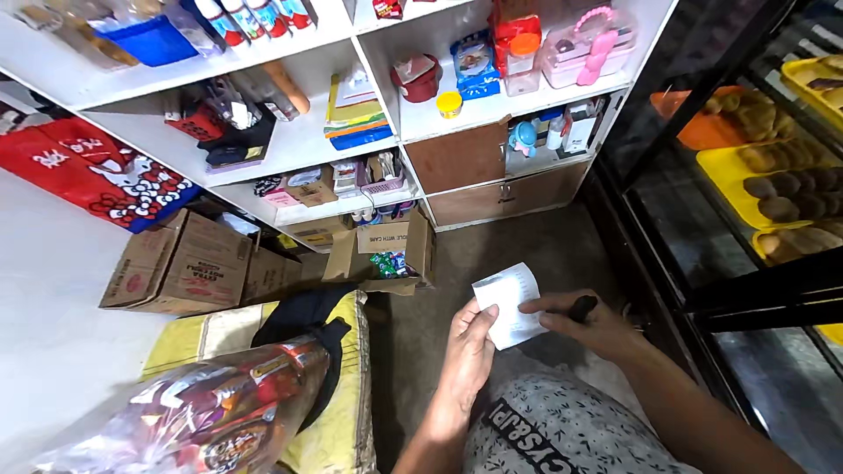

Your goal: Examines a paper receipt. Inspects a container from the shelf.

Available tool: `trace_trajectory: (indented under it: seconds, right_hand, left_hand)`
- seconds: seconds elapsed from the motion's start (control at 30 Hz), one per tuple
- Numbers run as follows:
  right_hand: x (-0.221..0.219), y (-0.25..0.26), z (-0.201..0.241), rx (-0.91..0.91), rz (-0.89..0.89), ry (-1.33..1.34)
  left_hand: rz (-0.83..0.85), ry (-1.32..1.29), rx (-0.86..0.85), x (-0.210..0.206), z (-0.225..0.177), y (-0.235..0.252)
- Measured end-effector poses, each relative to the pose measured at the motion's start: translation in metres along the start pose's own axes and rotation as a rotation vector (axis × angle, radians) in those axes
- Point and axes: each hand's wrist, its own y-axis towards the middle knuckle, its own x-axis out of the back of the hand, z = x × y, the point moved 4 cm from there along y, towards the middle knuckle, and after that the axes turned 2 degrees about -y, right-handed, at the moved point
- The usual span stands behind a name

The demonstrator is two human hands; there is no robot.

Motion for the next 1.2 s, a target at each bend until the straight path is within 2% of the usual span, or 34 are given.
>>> trace_trajectory:
  seconds: [1.2]
  right_hand:
    - [0.001,-0.012,-0.002,-0.019,0.009,0.011]
  left_hand:
    - [-0.019,-0.003,-0.002,-0.005,0.006,-0.010]
